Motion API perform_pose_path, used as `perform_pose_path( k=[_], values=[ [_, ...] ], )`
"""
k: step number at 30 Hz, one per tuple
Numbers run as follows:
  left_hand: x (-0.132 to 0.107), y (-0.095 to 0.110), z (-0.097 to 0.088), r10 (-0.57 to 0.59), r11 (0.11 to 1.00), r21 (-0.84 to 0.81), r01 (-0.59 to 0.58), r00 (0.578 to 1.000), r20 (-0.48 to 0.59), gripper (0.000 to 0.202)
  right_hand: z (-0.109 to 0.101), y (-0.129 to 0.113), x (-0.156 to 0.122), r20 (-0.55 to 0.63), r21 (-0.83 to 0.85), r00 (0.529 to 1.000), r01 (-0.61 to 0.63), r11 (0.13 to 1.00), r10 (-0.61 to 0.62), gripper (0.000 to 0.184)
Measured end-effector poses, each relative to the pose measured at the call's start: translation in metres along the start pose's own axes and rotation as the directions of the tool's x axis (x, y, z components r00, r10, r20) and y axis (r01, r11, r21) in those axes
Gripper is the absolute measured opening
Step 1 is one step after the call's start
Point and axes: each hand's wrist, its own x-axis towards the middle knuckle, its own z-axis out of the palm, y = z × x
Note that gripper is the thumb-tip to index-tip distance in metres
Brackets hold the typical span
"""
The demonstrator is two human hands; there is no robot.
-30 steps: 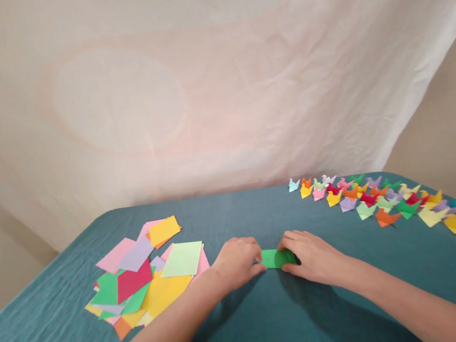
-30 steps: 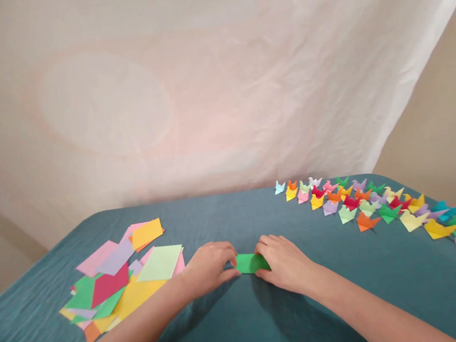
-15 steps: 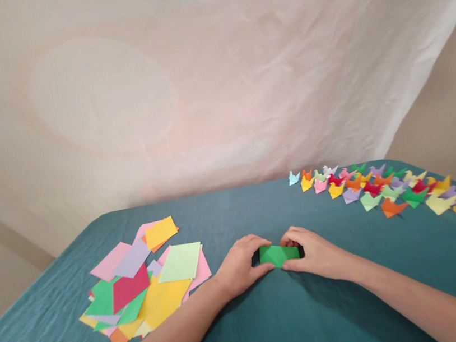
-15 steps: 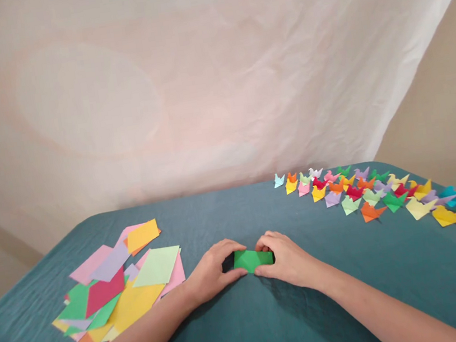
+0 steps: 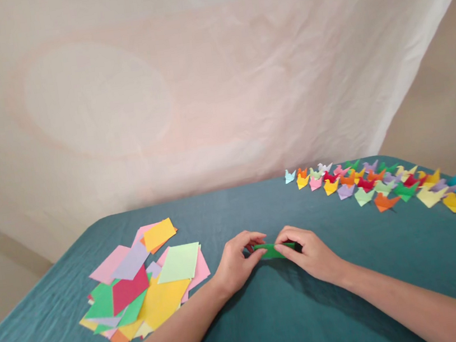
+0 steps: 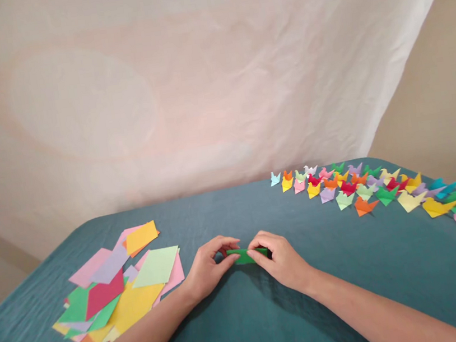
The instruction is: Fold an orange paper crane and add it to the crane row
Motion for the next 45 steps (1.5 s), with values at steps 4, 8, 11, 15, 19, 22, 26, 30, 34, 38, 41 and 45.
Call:
perform_pose_path(
  k=[4,8,11,15,19,22,26,30,34,38,41,45],
  values=[
    [0.0013,0.0005,-0.0007,-0.084,0.996,-0.020,0.084,0.996,-0.036,0.020,-0.0004,0.0026,0.0000,-0.021,-0.012,1.000,-0.002,1.000,0.002,0.015],
    [0.0027,0.0035,-0.0022,-0.113,0.992,-0.067,0.107,0.990,-0.080,0.019,-0.0001,0.0034,0.0002,-0.027,-0.031,1.000,-0.005,1.000,0.004,0.016],
    [0.0030,0.0034,-0.0027,-0.116,0.989,-0.107,0.106,0.989,-0.089,0.021,0.0002,0.0029,-0.0001,-0.051,-0.034,0.998,0.027,0.999,-0.029,0.015],
    [0.0030,0.0018,-0.0031,-0.080,0.995,-0.073,0.073,0.992,-0.101,0.020,0.0005,0.0022,-0.0013,-0.134,-0.071,0.982,0.123,0.990,-0.132,0.013],
    [0.0028,0.0027,-0.0031,0.051,0.996,-0.075,-0.057,0.995,-0.080,0.011,0.0003,0.0013,-0.0029,-0.175,-0.176,0.950,0.229,0.957,-0.259,0.011],
    [0.0014,0.0033,-0.0031,0.123,0.991,-0.035,-0.128,0.987,-0.104,0.013,0.0002,0.0008,-0.0033,-0.168,-0.236,0.937,0.264,0.935,-0.307,0.012],
    [-0.0011,0.0027,-0.0036,0.213,0.976,0.077,-0.206,0.972,-0.099,0.018,0.0011,0.0014,-0.0029,-0.164,-0.283,0.932,0.271,0.920,-0.325,0.014],
    [-0.0023,0.0016,-0.0034,0.270,0.958,0.131,-0.256,0.958,-0.096,0.017,0.0026,0.0032,-0.0027,-0.174,-0.294,0.927,0.274,0.916,-0.333,0.013],
    [-0.0023,0.0025,-0.0036,0.281,0.954,0.138,-0.267,0.955,-0.095,0.017,0.0027,0.0060,-0.0024,-0.171,-0.297,0.931,0.262,0.918,-0.321,0.011],
    [-0.0015,0.0074,-0.0040,0.259,0.961,0.122,-0.246,0.960,-0.103,0.012,0.0017,0.0077,-0.0016,-0.177,-0.291,0.943,0.222,0.931,-0.281,0.010],
    [0.0000,0.0083,-0.0027,0.180,0.981,0.102,-0.167,0.975,-0.132,0.023,0.0017,0.0076,-0.0014,-0.199,-0.215,0.960,0.152,0.965,-0.195,0.011],
    [0.0016,0.0020,0.0002,0.088,0.996,0.043,-0.081,0.978,-0.189,0.051,0.0041,0.0088,-0.0025,-0.216,-0.089,0.976,0.009,0.996,-0.028,0.011]
  ],
)
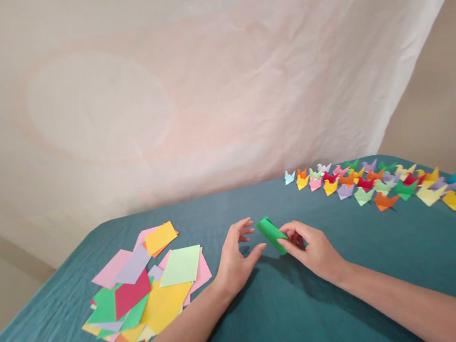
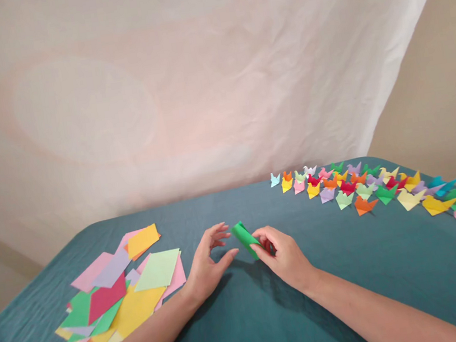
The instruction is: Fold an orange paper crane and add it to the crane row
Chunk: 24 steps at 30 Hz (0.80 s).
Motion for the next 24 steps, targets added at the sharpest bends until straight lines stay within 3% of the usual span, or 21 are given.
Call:
perform_pose_path(
  k=[4,11,24],
  values=[
    [-0.0012,-0.0012,0.0003,0.036,0.998,0.048,-0.040,0.996,0.083,0.055,0.0030,0.0024,-0.0020,-0.003,0.043,0.998,-0.066,0.997,0.066,0.023],
    [-0.0022,0.0051,-0.0020,0.077,0.986,0.122,-0.113,0.961,0.264,0.079,0.0048,0.0042,-0.0036,0.068,0.042,0.995,-0.071,0.997,0.068,0.020],
    [-0.0029,0.0000,0.0004,0.071,0.994,0.060,-0.086,0.973,0.219,0.074,0.0031,0.0033,-0.0037,0.146,0.008,0.989,-0.039,0.999,0.037,0.033]
  ],
)
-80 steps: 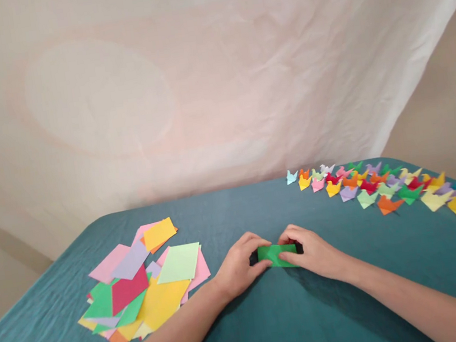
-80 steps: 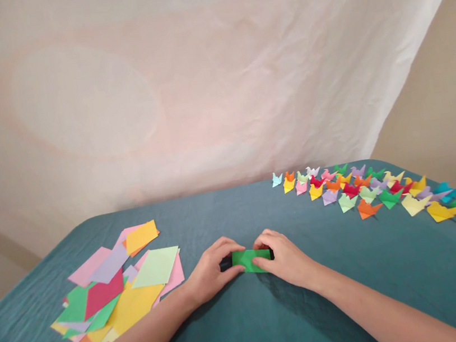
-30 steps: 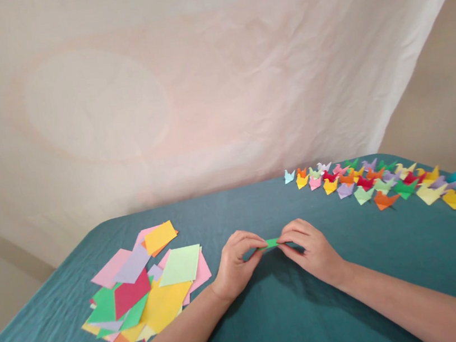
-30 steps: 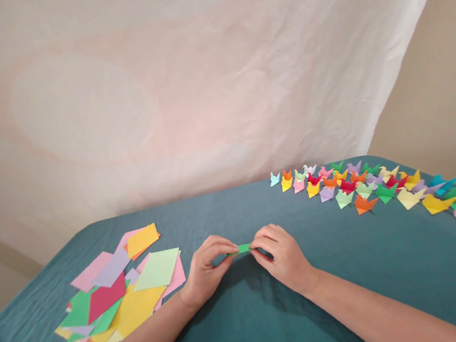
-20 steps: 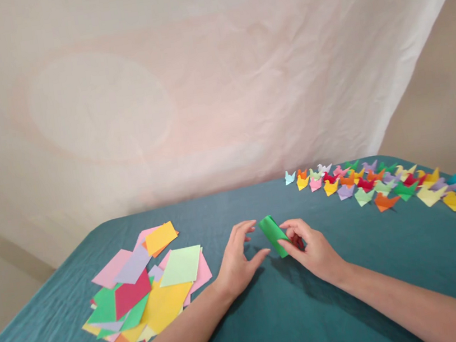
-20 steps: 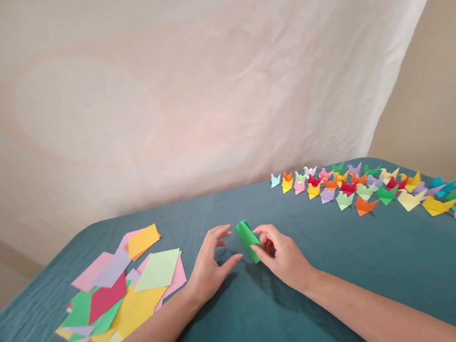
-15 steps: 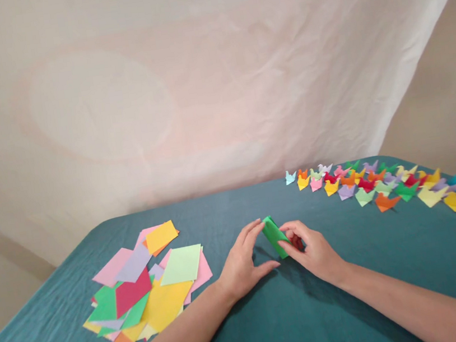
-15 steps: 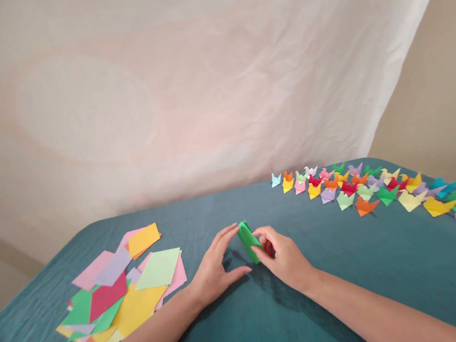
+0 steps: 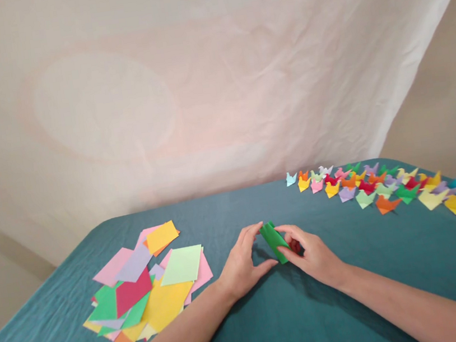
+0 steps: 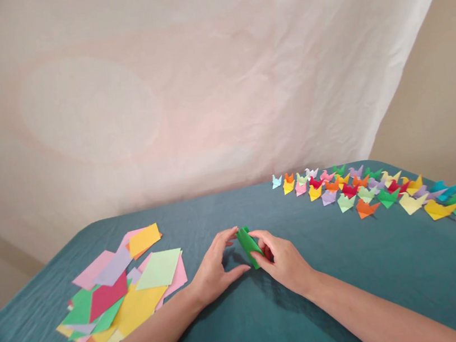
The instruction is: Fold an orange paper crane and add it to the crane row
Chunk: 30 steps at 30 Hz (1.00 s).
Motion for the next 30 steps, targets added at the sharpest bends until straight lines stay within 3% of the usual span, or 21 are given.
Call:
perform_pose_path(
  k=[6,12,16,21,30],
  values=[
    [0.001,0.001,-0.001,0.023,1.000,0.008,-0.023,1.000,0.015,0.066,0.001,0.002,0.001,0.005,-0.047,1.000,0.023,0.999,-0.023,0.022],
    [0.000,0.004,-0.003,0.040,0.997,0.064,-0.041,0.999,0.014,0.062,-0.003,-0.005,0.002,0.066,-0.160,0.989,0.145,0.976,-0.136,0.011],
    [0.001,0.009,-0.006,0.094,0.974,0.199,-0.105,0.994,0.064,0.065,-0.005,-0.009,0.002,0.133,-0.205,0.979,0.177,0.963,-0.151,0.015],
    [0.001,0.014,-0.007,0.215,0.904,0.351,-0.243,0.970,0.117,0.059,-0.004,-0.011,0.002,0.160,-0.233,0.972,0.207,0.950,-0.172,0.031],
    [0.002,0.005,-0.009,0.251,0.880,0.404,-0.250,0.967,0.050,0.016,-0.006,-0.009,0.003,0.137,-0.130,0.987,0.102,0.986,-0.084,0.042]
  ],
)
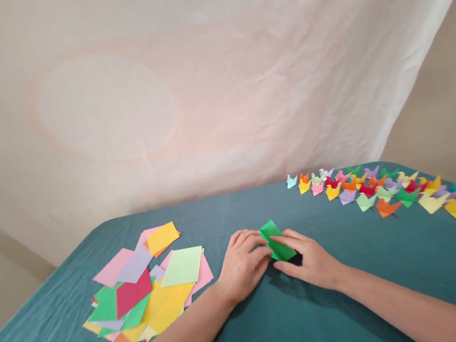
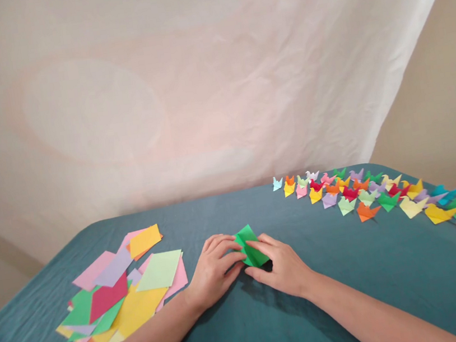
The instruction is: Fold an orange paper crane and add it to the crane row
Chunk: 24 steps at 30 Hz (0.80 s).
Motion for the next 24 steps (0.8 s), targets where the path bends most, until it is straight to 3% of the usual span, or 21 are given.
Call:
perform_pose_path(
  k=[4,9,11,15,20,24],
  values=[
    [0.000,-0.002,-0.001,-0.014,1.000,-0.011,0.015,0.999,0.046,0.015,-0.001,0.000,0.001,0.018,0.059,0.999,-0.036,0.998,0.035,0.048],
    [-0.002,-0.004,-0.001,-0.055,0.998,-0.010,0.056,0.993,0.100,0.019,-0.008,0.010,0.003,0.090,0.194,0.995,-0.066,0.979,0.049,0.031],
    [-0.003,-0.005,0.000,-0.063,0.998,-0.012,0.065,0.991,0.116,0.020,-0.011,0.018,0.004,0.092,0.229,0.994,-0.073,0.971,0.053,0.034],
    [-0.004,-0.006,0.002,-0.067,0.997,-0.025,0.071,0.988,0.138,0.020,-0.015,0.031,0.005,0.123,0.142,0.992,0.009,0.990,-0.026,0.041],
    [-0.004,-0.007,0.003,-0.085,0.995,-0.041,0.094,0.980,0.179,0.020,-0.016,0.032,0.002,0.097,0.068,0.990,0.097,0.993,-0.103,0.048],
    [-0.004,-0.007,0.003,-0.105,0.990,-0.068,0.120,0.976,0.189,0.021,-0.017,0.032,0.002,0.080,-0.021,0.989,0.122,0.992,-0.120,0.038]
  ],
)
